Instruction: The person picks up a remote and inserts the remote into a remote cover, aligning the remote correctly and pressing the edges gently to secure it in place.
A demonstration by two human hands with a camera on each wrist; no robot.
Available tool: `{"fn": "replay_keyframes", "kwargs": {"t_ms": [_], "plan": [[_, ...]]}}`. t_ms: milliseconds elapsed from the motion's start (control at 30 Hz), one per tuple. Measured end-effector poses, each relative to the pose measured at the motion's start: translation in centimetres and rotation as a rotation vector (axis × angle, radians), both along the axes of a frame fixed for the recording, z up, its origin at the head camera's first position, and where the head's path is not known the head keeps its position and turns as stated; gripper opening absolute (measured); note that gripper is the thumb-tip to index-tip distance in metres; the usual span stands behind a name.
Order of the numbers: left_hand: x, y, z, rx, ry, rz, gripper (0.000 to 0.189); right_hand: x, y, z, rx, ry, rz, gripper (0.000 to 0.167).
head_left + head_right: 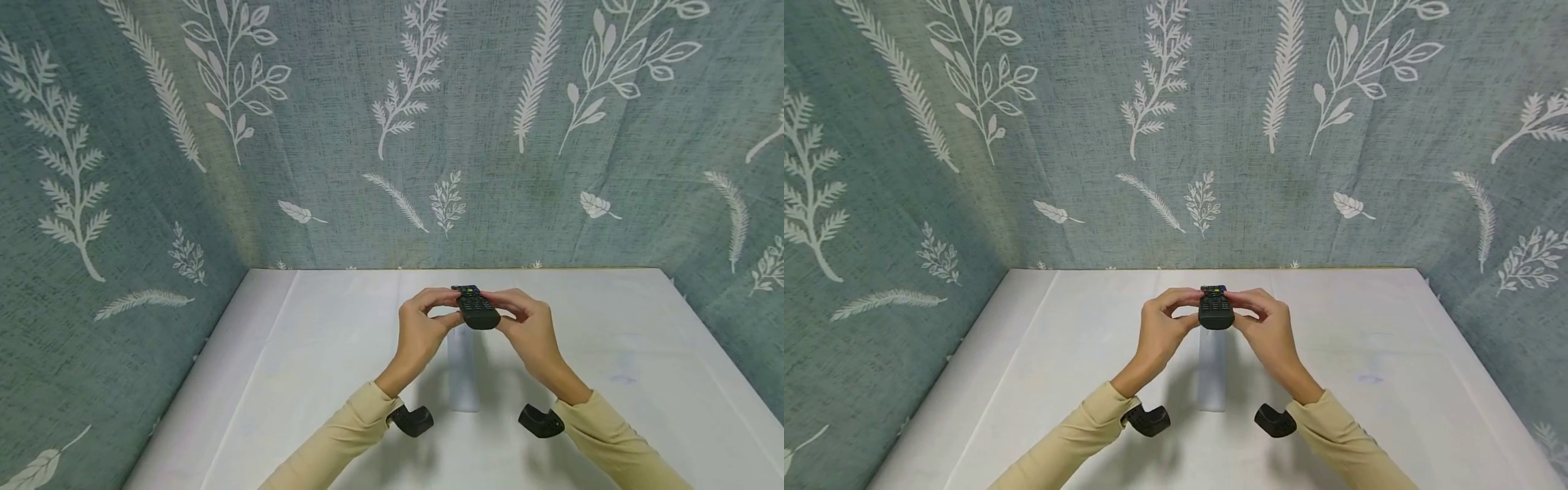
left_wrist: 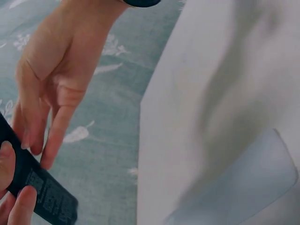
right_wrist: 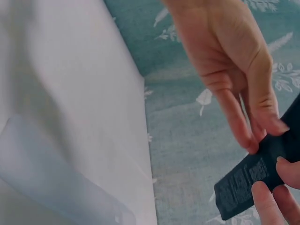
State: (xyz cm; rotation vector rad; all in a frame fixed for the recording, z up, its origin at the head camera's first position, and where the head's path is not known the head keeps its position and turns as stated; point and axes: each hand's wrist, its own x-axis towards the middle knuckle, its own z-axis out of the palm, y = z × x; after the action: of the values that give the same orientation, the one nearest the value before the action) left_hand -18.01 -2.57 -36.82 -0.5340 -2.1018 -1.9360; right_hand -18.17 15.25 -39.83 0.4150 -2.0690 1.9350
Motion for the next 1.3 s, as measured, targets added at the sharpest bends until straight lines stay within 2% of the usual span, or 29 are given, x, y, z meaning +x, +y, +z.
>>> {"fn": "replay_keyframes", "kwargs": {"t_ms": [233,367,533,767,1100,1300], "plan": [[-0.2,-0.1,0.6,-0.050,0.059,0.022,0.028,-0.6,0.0,0.3,-0.007,0.064,-0.003,0.029],[-0.2,-0.1,0.8,-0.063,0.046,0.039,0.026,-0.9,-0.2,0.4,-0.005,0.108,-0.007,0.026],[-0.4,0.0,0.9,-0.073,0.025,0.064,0.023,-1.2,-0.2,0.5,-0.010,0.115,-0.009,0.024],[-2.7,0.3,-1.9,-0.064,-0.011,0.071,0.023,-1.6,-0.1,0.3,0.008,0.099,-0.029,0.023],[-3.8,0.4,-2.8,-0.070,0.005,0.116,0.022,-2.3,-0.1,-0.2,0.027,0.046,-0.037,0.027],[-4.6,0.7,-3.2,-0.070,0.017,0.138,0.023,-2.2,-0.5,1.0,0.050,0.058,-0.027,0.025]]}}
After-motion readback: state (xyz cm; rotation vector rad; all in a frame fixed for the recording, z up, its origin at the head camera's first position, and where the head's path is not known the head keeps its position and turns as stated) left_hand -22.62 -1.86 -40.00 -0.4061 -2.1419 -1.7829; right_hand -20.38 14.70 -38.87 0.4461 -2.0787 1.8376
